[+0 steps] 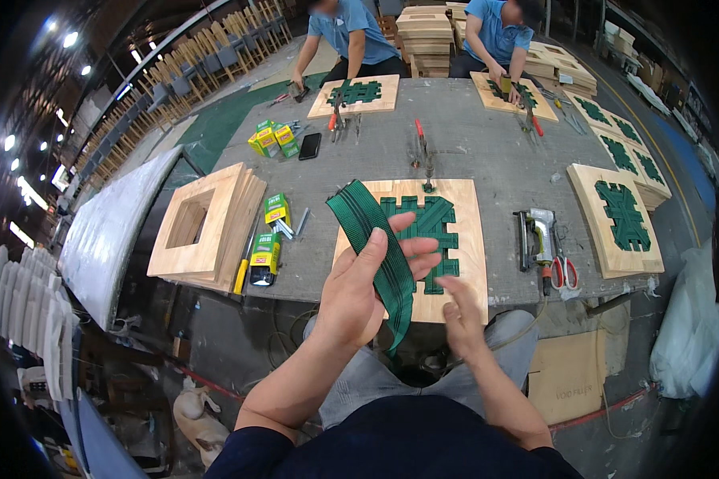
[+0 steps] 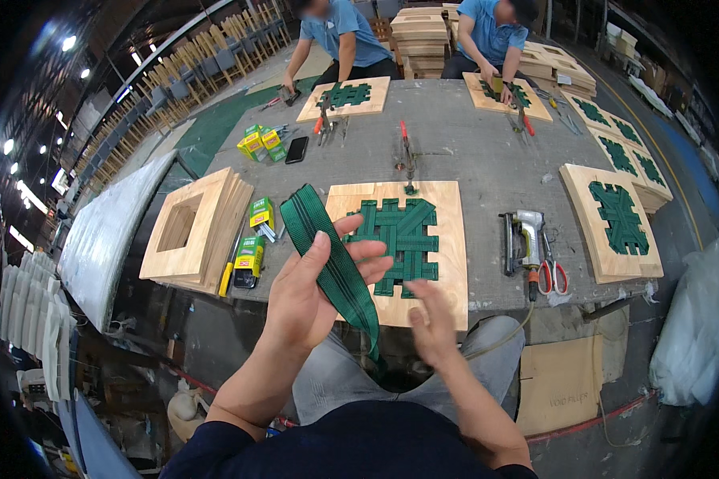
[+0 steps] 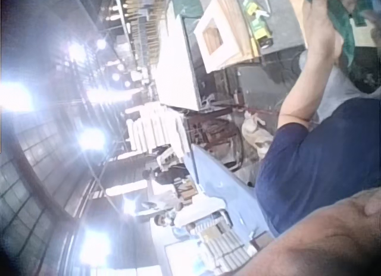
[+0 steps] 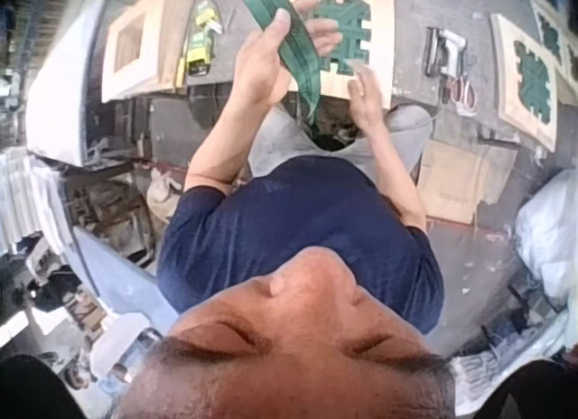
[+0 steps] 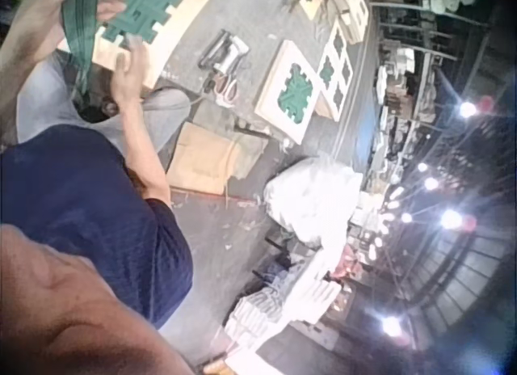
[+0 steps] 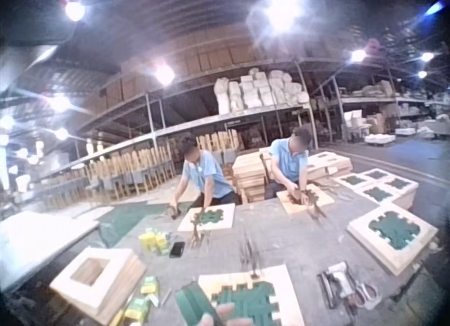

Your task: The person weaves green plastic bands into a crisscross pattern on a square wooden board. They use a staple gun to secure the bands at various points and scissors to trim excess material. The person works on one board at a time, completing the pattern before moving to the next.

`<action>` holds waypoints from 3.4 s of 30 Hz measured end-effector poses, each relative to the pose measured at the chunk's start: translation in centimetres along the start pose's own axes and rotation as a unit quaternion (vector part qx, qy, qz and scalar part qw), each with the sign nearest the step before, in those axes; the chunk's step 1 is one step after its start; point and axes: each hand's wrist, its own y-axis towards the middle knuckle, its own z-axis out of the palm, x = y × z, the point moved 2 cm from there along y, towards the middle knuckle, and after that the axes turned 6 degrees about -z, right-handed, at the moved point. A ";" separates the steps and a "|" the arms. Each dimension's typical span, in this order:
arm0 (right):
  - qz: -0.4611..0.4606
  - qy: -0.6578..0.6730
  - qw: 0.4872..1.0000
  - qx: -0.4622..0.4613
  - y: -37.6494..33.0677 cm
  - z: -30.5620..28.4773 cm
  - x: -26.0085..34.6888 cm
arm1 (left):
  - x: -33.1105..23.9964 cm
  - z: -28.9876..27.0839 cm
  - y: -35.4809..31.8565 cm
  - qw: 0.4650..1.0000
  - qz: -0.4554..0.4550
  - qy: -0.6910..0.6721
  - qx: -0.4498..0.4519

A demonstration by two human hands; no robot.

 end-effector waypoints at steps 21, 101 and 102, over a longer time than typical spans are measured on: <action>0.296 0.195 0.933 -0.069 -8.1 -6.4 -1.6 | 7.4 -13.6 15.3 0.922 -0.117 0.330 -0.164; 0.478 0.720 0.473 -0.173 14.7 11.3 -12.6 | 11.1 -19.4 25.4 0.805 -0.276 0.478 -0.217; 0.488 0.706 0.474 -0.198 14.4 11.9 -12.2 | 11.1 -19.8 25.1 0.803 -0.268 0.488 -0.214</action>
